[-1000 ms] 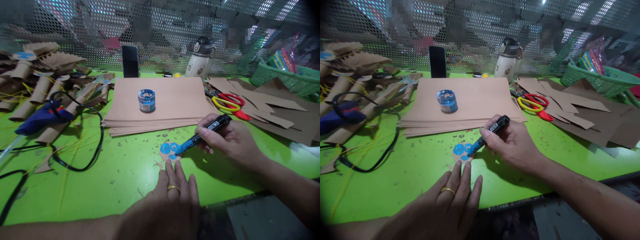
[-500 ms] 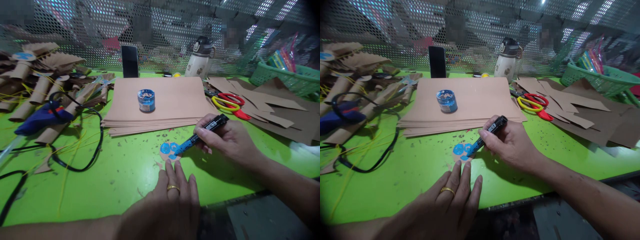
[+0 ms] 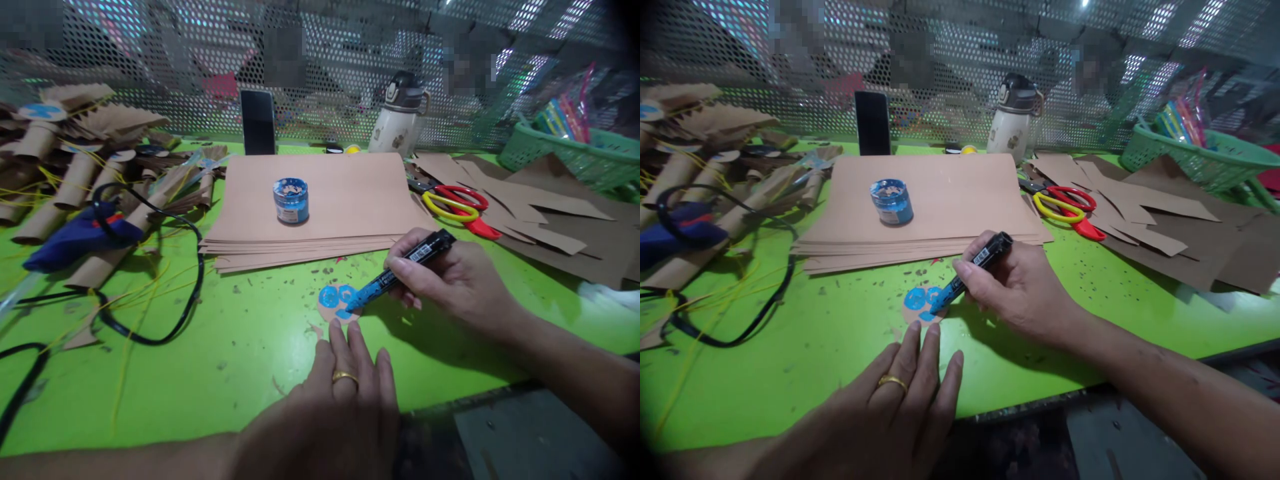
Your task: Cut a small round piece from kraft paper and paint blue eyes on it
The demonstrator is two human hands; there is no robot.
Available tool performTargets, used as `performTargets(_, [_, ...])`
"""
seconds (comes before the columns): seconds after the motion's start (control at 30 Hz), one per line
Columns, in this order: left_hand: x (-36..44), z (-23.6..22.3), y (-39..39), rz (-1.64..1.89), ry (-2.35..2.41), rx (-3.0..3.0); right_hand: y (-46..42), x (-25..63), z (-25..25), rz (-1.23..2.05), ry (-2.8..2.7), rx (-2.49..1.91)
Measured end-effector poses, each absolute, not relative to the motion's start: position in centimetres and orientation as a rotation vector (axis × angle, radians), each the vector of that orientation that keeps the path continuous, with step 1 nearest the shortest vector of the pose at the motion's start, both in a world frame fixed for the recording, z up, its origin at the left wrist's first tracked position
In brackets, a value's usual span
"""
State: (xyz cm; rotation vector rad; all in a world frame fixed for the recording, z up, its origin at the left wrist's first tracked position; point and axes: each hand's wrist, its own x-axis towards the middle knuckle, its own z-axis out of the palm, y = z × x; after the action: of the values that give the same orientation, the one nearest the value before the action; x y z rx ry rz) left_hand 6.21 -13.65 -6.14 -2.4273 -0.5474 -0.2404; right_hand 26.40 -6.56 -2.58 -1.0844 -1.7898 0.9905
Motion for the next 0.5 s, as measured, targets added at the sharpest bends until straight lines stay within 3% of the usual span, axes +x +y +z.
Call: performTargets(0.5, [6.18,-6.15,-13.63,-0.217,-0.577,-2.459,-6.39,26.50,-2.56,0.939,-1.767,-1.098])
